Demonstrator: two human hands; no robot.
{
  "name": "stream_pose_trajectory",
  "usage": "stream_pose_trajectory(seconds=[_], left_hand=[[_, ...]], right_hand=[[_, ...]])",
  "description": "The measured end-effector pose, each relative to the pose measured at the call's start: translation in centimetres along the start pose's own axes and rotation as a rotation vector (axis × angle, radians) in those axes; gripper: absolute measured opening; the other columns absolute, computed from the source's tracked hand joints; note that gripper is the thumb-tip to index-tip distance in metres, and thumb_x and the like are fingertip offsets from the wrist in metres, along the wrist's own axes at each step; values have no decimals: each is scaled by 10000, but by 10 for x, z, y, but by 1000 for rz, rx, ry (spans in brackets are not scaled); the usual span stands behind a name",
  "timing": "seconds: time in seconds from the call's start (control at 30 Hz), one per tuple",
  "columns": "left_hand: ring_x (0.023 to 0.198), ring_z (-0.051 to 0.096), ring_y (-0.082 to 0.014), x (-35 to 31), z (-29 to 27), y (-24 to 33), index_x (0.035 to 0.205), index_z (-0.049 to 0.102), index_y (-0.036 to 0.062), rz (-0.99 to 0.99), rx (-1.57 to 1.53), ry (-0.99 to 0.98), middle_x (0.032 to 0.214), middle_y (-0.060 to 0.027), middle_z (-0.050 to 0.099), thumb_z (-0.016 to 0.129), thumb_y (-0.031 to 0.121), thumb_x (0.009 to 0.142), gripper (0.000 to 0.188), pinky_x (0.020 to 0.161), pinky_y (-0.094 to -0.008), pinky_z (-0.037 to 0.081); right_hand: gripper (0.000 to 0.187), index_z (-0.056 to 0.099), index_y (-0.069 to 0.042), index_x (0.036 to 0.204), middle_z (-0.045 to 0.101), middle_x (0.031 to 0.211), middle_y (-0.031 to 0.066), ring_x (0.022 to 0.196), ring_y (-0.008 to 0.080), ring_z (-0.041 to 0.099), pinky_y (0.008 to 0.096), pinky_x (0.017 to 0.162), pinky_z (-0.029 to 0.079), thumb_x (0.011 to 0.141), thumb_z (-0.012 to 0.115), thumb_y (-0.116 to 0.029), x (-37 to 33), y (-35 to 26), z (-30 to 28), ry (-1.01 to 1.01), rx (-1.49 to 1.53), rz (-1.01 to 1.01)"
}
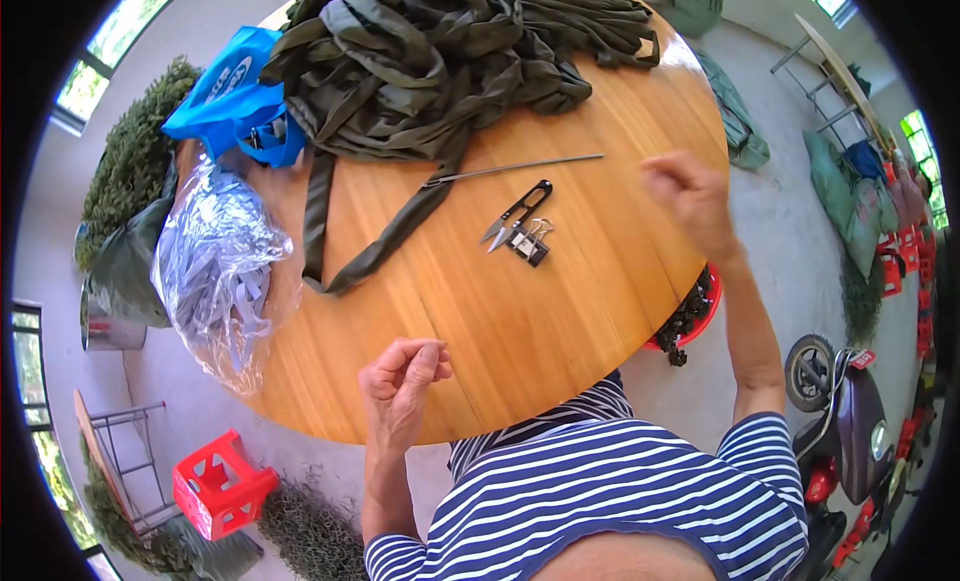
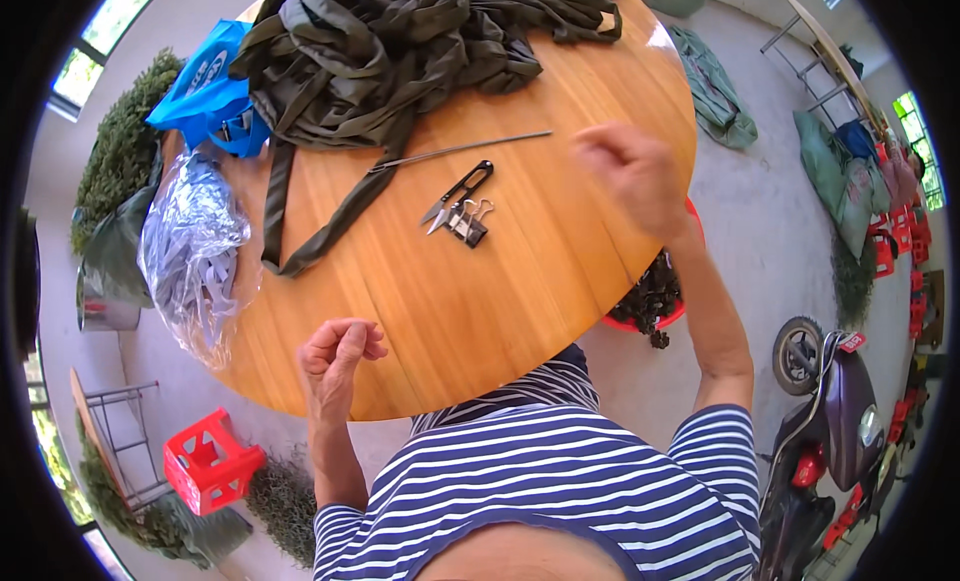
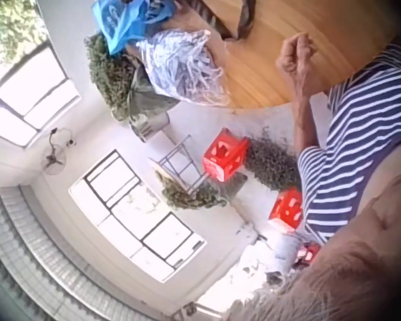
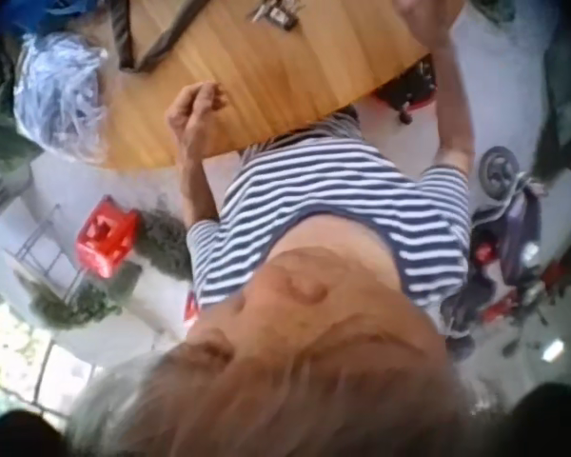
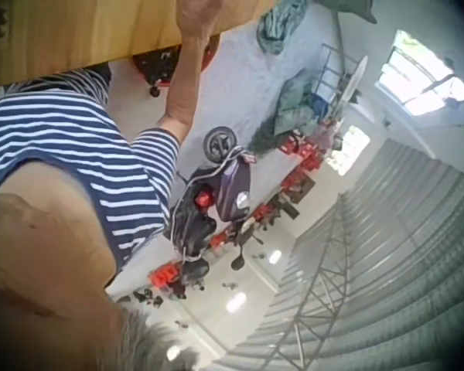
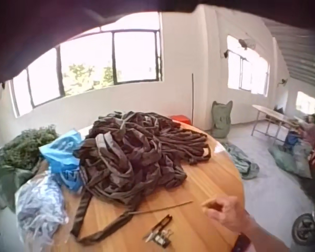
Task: The person assembles camouflage netting bands by gathering green fabric strips, threading a white elastic band through them, and securing the assembly with a metal clip. The person uses a knife to trim excess elastic and places finished bands into a red bucket.
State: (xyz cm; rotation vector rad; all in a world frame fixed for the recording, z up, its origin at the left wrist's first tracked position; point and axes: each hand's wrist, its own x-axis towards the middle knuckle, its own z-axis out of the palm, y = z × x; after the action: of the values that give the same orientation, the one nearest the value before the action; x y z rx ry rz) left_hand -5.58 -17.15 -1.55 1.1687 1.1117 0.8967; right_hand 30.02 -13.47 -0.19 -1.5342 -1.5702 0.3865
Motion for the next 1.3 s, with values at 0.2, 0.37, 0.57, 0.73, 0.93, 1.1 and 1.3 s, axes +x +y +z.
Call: stream_pose_trajectory(seconds=[0.2, 0.37, 0.57, 0.73, 0.93, 1.1, 1.3], left_hand=[[639, 577, -111, -5, -26, 0, 893, 599, -42, 104, 86, 102, 781, -71, 608, 551, 135, 863, 185, 591, -218, 464], [624, 577, -110, -21, -57, -2, 887, 598, -42, 86, 20, 305, 772, -76, 611, 555, 137, 860, 186, 579, -216, 466], [632, 558, -88, -30, -73, 0, 897, 601, -31, 85, -92, 452, 765, -49, 601, 564, 135, 861, 174, 597, -204, 458], [631, 564, -91, -45, -75, -18, 897, 602, -31, 83, -125, 471, 765, -50, 607, 562, 137, 863, 176, 595, -200, 455], [627, 561, -88, -49, -83, -24, 895, 605, -30, 62, -155, 517, 762, -51, 607, 559, 137, 864, 176, 581, -195, 451], [611, 549, -83, -32, -77, -21, 889, 607, -28, 130, -94, 511, 753, -42, 603, 567, 141, 858, 176, 560, -193, 442], [799, 563, -192, -17, -58, -23, 982, 593, 10, 333, 437, 646, 900, -85, 592, 588, 76, 802, 191, 735, -306, 448]], right_hand=[[200, 586, -32, 878, 589, 737, 93, 675, 209, 577, 317, 619, 442, 795, 582, -215, 53, -81, 95, -461, -158, -167], [217, 566, -42, 842, 601, 780, 113, 766, 279, 584, 377, 664, 441, 810, 519, -251, 87, -122, 180, -605, -175, -573], [292, 595, -38, 868, 625, 782, 176, 781, 344, 601, 433, 685, 454, 816, 508, -312, 61, -192, 309, -704, -128, -497], [268, 581, 5, 819, 619, 781, 192, 764, 362, 600, 442, 667, 461, 806, 516, -254, 54, -206, 350, -611, -257, -457], [191, 564, 9, 765, 606, 732, 197, 747, 353, 598, 434, 628, 457, 771, 537, -180, 47, -184, 339, -576, -157, -552], [176, 549, 10, 713, 601, 675, 153, 628, 267, 597, 376, 551, 446, 772, 570, -155, 37, -179, 292, -812, -1, -402], [188, 538, -7, 714, 563, 593, 68, 521, 134, 542, 305, 473, 416, 778, 603, -171, 28, -169, 245, -971, 230, -138]])
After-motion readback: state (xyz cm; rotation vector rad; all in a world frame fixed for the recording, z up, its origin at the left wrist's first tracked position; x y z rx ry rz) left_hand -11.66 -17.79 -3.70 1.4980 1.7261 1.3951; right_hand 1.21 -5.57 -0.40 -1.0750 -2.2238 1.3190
